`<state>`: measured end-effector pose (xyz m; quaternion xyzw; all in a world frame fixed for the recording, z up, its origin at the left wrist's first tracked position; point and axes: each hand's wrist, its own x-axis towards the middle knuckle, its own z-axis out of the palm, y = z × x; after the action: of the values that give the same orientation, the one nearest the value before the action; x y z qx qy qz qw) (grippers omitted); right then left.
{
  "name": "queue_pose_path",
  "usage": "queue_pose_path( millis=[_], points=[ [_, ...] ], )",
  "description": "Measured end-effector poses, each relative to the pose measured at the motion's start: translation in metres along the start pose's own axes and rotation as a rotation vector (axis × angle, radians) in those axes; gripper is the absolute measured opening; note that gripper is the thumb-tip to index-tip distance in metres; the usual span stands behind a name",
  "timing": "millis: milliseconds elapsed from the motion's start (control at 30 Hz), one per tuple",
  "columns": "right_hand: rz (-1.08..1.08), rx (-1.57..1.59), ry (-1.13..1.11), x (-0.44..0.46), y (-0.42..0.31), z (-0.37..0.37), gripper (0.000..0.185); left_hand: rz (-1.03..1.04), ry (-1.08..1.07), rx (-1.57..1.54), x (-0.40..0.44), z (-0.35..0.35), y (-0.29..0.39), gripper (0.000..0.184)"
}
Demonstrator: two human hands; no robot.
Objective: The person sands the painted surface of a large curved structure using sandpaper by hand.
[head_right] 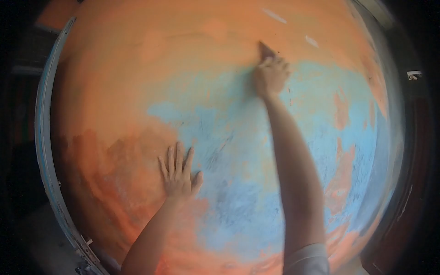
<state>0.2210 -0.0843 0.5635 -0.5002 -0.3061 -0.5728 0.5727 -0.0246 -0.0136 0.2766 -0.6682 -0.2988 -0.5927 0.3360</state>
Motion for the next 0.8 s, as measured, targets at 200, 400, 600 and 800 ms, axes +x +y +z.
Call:
queue_pose_path(
  millis=[200,400,600,800],
  points=[
    [-0.388,-0.098,-0.078,-0.037,-0.064,-0.006,0.045,0.069,0.034,0.018,0.005,0.003,-0.002,0.065],
    [-0.746,-0.092,0.045,-0.016,-0.010,-0.012,0.052,0.074,0.043,0.039,0.003,0.010,-0.006,0.064],
    [-0.190,0.090,-0.187,-0.008,-0.041,-0.021,0.043,0.039,0.036,0.001,0.001,0.006,-0.002,0.062],
    [-0.173,0.121,0.066,-0.014,-0.033,0.014,0.042,0.037,-0.034,-0.015,0.001,0.000,-0.005,0.063]
  ],
)
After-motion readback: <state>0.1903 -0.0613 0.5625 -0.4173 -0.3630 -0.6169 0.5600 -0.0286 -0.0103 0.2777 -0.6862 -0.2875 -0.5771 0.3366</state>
